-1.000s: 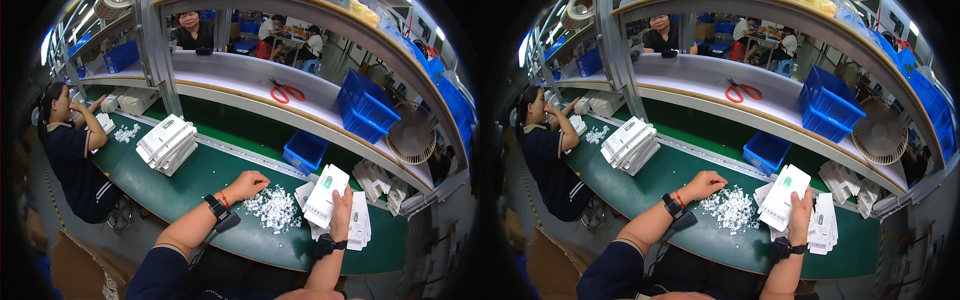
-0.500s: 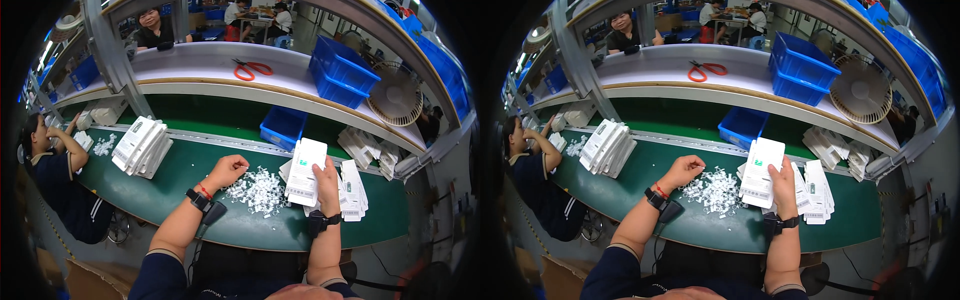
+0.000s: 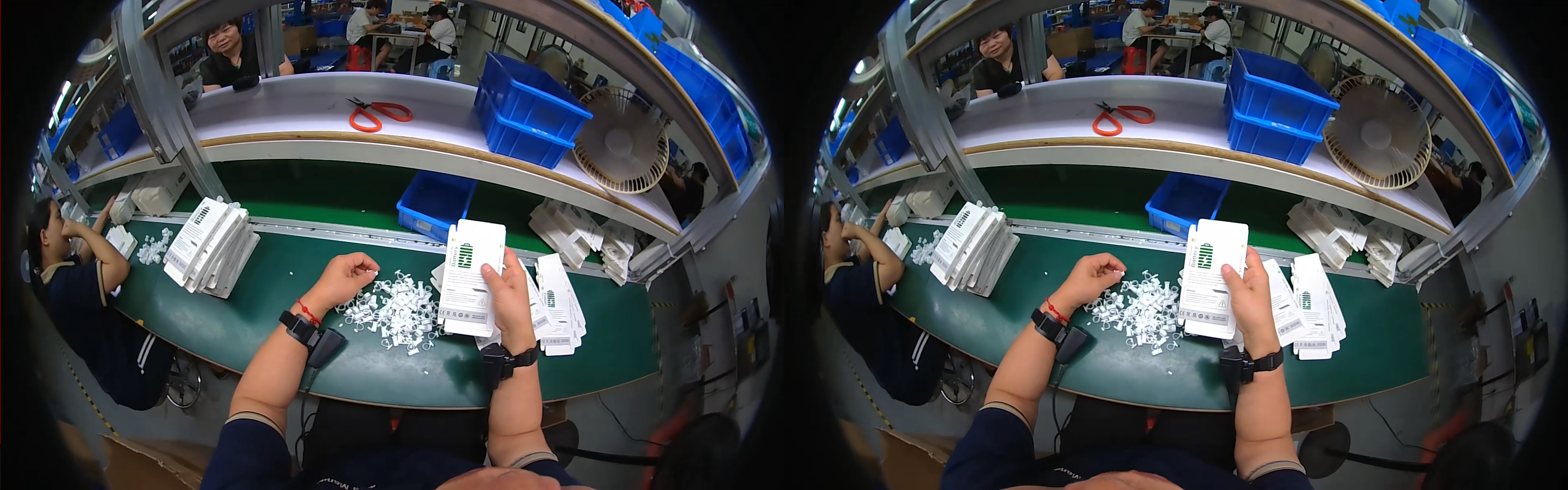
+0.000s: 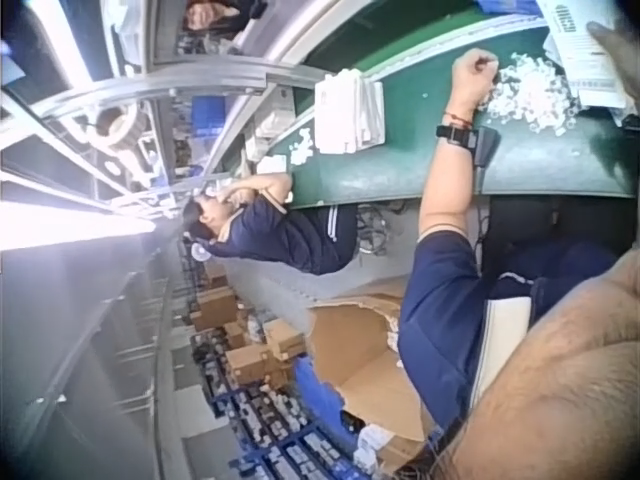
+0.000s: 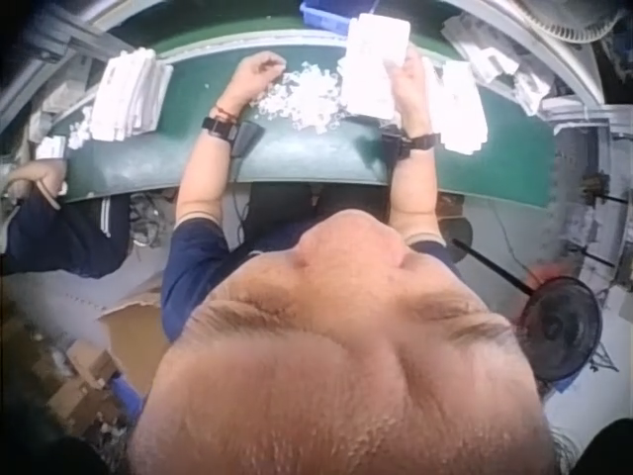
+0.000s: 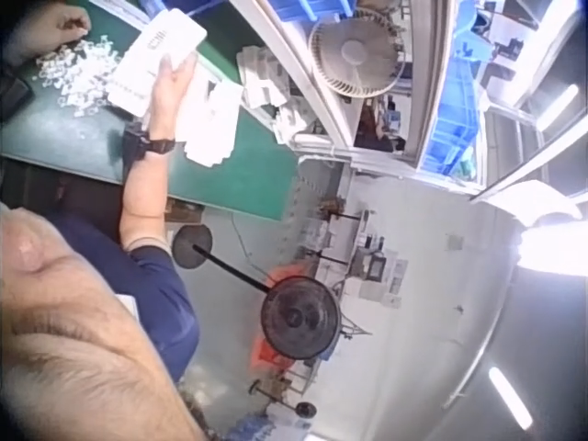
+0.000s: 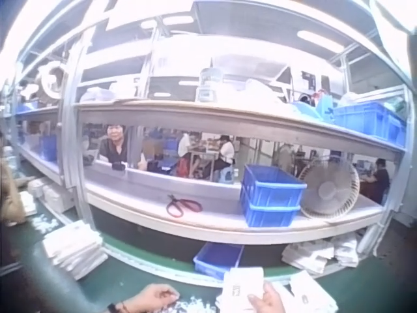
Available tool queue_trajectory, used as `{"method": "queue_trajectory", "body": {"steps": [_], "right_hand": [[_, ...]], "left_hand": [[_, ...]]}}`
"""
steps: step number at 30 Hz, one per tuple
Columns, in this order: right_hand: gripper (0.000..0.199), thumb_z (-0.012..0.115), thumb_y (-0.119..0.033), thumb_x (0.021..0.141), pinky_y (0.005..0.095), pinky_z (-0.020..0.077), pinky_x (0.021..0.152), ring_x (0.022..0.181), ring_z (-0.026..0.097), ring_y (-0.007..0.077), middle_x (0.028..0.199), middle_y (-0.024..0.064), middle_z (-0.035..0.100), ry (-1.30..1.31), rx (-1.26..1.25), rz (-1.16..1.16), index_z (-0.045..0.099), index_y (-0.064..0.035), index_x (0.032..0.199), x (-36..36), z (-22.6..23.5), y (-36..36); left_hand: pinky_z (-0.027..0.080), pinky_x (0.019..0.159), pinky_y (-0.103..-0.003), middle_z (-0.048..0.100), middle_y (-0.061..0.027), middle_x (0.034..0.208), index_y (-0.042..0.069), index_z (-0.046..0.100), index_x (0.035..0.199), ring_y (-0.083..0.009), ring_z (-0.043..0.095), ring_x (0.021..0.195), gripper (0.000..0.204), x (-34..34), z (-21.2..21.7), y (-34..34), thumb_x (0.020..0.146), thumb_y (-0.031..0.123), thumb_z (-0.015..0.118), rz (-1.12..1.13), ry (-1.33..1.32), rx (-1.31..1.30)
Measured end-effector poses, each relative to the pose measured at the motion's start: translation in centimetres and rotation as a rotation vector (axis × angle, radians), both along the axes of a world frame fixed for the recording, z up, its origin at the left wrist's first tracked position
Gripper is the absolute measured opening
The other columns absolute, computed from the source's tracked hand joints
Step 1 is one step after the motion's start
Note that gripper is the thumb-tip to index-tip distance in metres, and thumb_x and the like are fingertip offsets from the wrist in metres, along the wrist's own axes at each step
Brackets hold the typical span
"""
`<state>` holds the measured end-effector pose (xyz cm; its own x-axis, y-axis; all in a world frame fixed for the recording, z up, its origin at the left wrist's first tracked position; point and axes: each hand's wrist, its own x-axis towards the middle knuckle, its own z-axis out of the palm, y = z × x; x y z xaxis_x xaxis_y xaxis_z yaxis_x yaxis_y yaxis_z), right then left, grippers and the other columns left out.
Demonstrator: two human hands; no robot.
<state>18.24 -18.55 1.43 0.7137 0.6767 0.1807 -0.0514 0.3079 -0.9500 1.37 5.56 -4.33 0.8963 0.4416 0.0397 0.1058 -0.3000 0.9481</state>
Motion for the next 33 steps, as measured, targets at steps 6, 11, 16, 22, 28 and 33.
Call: {"method": "queue_trajectory", "body": {"steps": [6, 11, 16, 22, 28, 33], "right_hand": [[0.04, 0.047, 0.004, 0.09, 0.0302, 0.0459, 0.091, 0.106, 0.059, 0.0193, 0.118, 0.0167, 0.058, -0.028, -0.03, 0.007, 0.039, 0.0043, 0.129, -0.6, 0.7, -0.2], [0.047, 0.046, 0.006, 0.089, 0.0317, 0.0427, 0.096, 0.112, 0.056, 0.0204, 0.122, 0.0172, 0.055, -0.055, -0.01, 0.007, 0.034, 0.0017, 0.134, -1.4, 0.8, 0.0], [0.055, 0.044, 0.008, 0.088, 0.0325, 0.0397, 0.099, 0.119, 0.051, 0.0219, 0.129, 0.0188, 0.049, -0.055, 0.008, 0.007, 0.027, 0.0003, 0.139, -2.2, 0.6, 0.2], [0.055, 0.046, 0.008, 0.088, 0.0317, 0.038, 0.1, 0.119, 0.05, 0.021, 0.128, 0.019, 0.05, -0.055, 0.012, 0.003, 0.027, 0.0009, 0.139, -1.9, 0.1, 0.5], [0.052, 0.047, 0.009, 0.087, 0.031, 0.0388, 0.099, 0.117, 0.052, 0.0207, 0.125, 0.0178, 0.052, -0.075, -0.052, 0.003, 0.031, 0.0015, 0.136, -1.6, 0.1, 0.1], [0.053, 0.048, 0.01, 0.086, 0.0305, 0.0393, 0.098, 0.115, 0.053, 0.0211, 0.124, 0.0176, 0.053, -0.017, -0.159, 0.054, 0.031, 0.0007, 0.135, -1.5, 0.1, 0.3]], "left_hand": [[0.046, 0.064, -0.021, 0.062, 0.0003, 0.076, 0.0, 0.065, 0.094, -0.0047, 0.054, 0.068, 0.011, 0.2, -0.3, 0.0, 0.084, 0.006, 0.064, 0.011, -0.038, 0.006], [0.047, 0.067, -0.02, 0.063, 0.0005, 0.081, 0.0, 0.064, 0.097, -0.0041, 0.055, 0.072, 0.013, 0.1, -0.2, 0.5, 0.085, 0.006, 0.063, -0.022, -0.017, -0.008], [0.048, 0.069, -0.02, 0.064, -0.0006, 0.084, 0.0, 0.064, 0.095, -0.0047, 0.057, 0.074, 0.01, 0.0, -0.8, 0.4, 0.085, 0.004, 0.064, -0.04, -0.026, -0.059], [0.047, 0.065, -0.02, 0.063, -0.0003, 0.078, 0.0, 0.065, 0.093, -0.0043, 0.055, 0.07, 0.011, 0.1, -0.3, 0.4, 0.083, 0.005, 0.065, -0.026, 0.009, -0.009], [0.045, 0.061, -0.02, 0.061, 0.0013, 0.075, 0.0, 0.064, 0.092, -0.0034, 0.052, 0.067, 0.01, 0.0, 0.5, -0.5, 0.084, 0.005, 0.063, -0.056, 0.008, -0.008], [0.044, 0.062, -0.02, 0.059, 0.0026, 0.075, 0.0, 0.064, 0.093, -0.0034, 0.051, 0.068, 0.01, -0.1, 0.0, 0.0, 0.085, 0.005, 0.062, -0.044, 0.0, -0.017]]}}
